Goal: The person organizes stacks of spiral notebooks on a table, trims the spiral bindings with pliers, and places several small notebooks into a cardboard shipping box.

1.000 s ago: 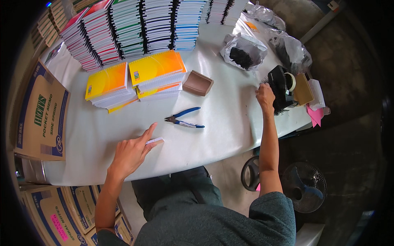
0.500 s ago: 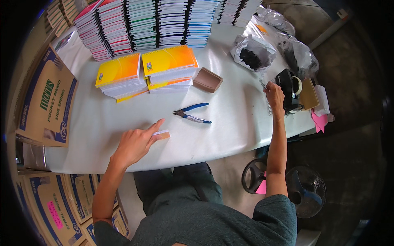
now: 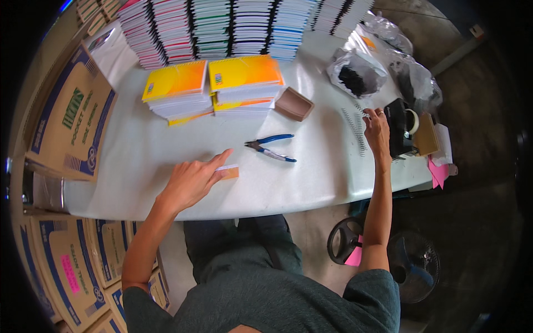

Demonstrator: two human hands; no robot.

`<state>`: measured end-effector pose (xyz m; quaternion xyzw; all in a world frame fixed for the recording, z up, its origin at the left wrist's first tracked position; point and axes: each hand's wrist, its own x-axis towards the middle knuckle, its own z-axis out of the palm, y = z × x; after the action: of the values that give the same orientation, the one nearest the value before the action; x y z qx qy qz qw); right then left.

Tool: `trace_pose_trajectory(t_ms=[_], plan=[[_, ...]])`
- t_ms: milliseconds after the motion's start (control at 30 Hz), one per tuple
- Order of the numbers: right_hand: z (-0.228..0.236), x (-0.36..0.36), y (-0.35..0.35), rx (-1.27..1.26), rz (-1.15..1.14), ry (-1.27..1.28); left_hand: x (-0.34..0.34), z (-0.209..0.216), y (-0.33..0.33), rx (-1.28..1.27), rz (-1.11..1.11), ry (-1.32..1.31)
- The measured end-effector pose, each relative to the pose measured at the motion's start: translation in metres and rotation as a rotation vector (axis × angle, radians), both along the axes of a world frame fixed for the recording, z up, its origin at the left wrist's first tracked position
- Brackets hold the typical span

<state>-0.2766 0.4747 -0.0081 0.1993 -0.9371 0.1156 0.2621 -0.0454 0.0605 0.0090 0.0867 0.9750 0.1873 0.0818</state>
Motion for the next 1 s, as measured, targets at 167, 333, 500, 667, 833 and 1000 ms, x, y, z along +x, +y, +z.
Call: trace_pose_trajectory(t_ms=[167,333,500,667,833,1000], plan=[[0.013,0.08,-0.111,-0.413,0.491,-0.457,-0.004,0.009,0.004,-0.024,0.043,-0.112],[0.005,0.134,-0.186,-0.526,0.709,-0.718,-0.002,0.006,0.004,0.002,0.027,-0.068],[0.004,0.132,-0.195,-0.469,0.771,-0.882,-0.004,0.007,0.003,-0.043,0.017,-0.069],[-0.002,0.123,-0.191,-0.416,0.937,-0.918,-0.002,-0.005,-0.001,0.003,-0.037,0.024],[0.013,0.133,-0.196,-0.26,0.8,-0.753,-0.001,-0.011,-0.002,-0.043,-0.033,0.092],[0.01,0.142,-0.196,-0.104,0.811,-0.624,0.0,-0.01,0.001,-0.032,-0.023,0.092]])
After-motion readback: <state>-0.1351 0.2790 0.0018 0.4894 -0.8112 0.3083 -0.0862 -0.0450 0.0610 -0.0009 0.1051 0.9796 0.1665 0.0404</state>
